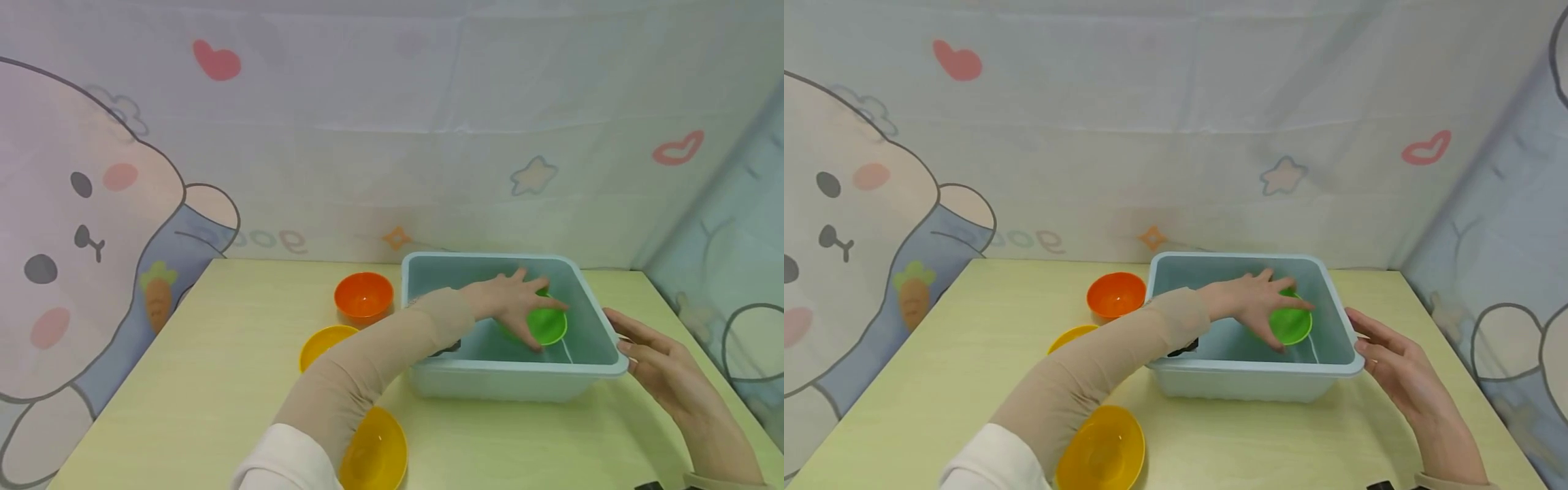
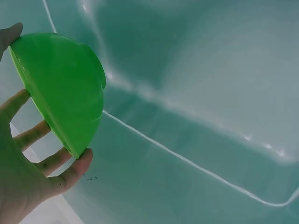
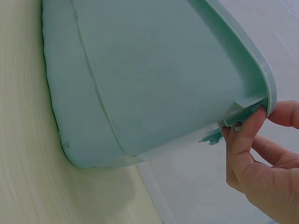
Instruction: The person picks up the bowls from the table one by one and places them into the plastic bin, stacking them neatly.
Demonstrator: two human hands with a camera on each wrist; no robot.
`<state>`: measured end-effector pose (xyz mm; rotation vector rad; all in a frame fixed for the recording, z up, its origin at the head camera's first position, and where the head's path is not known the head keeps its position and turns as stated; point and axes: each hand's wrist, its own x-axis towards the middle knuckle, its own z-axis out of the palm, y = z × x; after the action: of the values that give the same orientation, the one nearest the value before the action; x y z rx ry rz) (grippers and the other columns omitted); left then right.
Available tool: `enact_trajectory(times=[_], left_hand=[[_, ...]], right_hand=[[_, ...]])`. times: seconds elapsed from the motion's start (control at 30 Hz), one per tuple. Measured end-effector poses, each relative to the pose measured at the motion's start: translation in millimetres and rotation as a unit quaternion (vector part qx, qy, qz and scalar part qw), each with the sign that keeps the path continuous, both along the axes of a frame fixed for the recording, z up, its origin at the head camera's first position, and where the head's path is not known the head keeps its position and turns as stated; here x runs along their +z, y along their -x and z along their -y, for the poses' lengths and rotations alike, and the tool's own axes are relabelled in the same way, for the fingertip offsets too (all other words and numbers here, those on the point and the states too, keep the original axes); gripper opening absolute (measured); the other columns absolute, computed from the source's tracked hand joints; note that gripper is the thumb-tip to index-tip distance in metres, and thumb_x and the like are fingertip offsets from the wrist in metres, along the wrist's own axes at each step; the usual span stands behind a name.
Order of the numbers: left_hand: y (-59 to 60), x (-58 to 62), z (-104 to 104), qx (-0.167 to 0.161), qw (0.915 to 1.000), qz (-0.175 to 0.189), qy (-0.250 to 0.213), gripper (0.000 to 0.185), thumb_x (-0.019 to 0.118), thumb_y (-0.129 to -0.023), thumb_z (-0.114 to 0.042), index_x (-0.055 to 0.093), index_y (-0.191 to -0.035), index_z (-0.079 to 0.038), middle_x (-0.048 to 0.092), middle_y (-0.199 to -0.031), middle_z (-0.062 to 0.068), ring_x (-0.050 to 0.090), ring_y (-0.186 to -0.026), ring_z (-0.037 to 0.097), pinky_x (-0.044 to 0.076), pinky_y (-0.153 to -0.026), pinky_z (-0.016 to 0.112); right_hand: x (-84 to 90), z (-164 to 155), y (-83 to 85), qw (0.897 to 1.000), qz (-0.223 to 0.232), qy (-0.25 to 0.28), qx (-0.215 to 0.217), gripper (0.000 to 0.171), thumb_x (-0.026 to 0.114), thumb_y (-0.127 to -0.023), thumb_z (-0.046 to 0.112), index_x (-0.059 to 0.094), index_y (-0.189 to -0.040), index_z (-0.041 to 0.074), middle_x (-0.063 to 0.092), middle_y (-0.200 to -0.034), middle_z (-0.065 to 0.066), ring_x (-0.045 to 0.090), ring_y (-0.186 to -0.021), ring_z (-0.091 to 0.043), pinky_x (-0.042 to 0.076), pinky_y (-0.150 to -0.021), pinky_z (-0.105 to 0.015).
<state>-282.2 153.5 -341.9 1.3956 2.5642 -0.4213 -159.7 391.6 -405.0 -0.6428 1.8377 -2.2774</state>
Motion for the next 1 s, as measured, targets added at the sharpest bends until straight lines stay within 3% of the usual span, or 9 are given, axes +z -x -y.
enact_trajectory(times=[0.2,0.47,0.73,1.0], left_hand=[[2.9,-5.0,-1.7,-0.006,0.9999,0.005,0.015,0.084,0.054,-0.079,-0.074,0.011,-0.148,-0.053,0.013,-0.159,-0.007,0.023,-0.140,0.025,0.042,-0.097,0.035],[4.8,-11.5,-5.5,-0.013,0.9995,0.012,0.027,0.084,0.056,-0.079,-0.073,0.012,-0.148,-0.054,0.013,-0.158,-0.007,0.027,-0.135,0.022,0.043,-0.094,0.034],[6.0,-15.9,-6.5,-0.001,0.9992,0.034,0.020,0.083,0.059,-0.079,-0.069,0.012,-0.147,-0.055,0.009,-0.159,-0.008,0.022,-0.141,0.024,0.046,-0.095,0.030],[7.6,-19.0,-7.0,-0.008,0.9990,0.039,0.020,0.083,0.061,-0.080,-0.067,0.015,-0.147,-0.054,0.013,-0.158,-0.008,0.025,-0.139,0.024,0.040,-0.104,0.035]], right_hand=[[0.3,-1.0,0.1,1.000,0.003,0.002,0.004,0.054,0.023,-0.098,-0.012,0.029,-0.150,0.003,0.051,-0.143,0.004,0.059,-0.118,-0.009,0.050,-0.092,-0.023],[0.1,-4.0,-1.6,1.000,-0.002,0.007,0.011,0.055,0.022,-0.097,-0.013,0.029,-0.150,0.003,0.051,-0.143,0.003,0.060,-0.118,-0.010,0.050,-0.092,-0.023],[-0.9,-3.2,-2.3,1.000,0.002,0.014,0.014,0.055,0.022,-0.097,-0.013,0.031,-0.149,0.003,0.051,-0.143,0.002,0.060,-0.117,-0.010,0.050,-0.092,-0.023],[-0.1,-2.5,-2.2,1.000,0.006,0.013,0.006,0.055,0.023,-0.098,-0.012,0.032,-0.149,0.004,0.053,-0.141,0.003,0.061,-0.116,-0.010,0.050,-0.092,-0.022]])
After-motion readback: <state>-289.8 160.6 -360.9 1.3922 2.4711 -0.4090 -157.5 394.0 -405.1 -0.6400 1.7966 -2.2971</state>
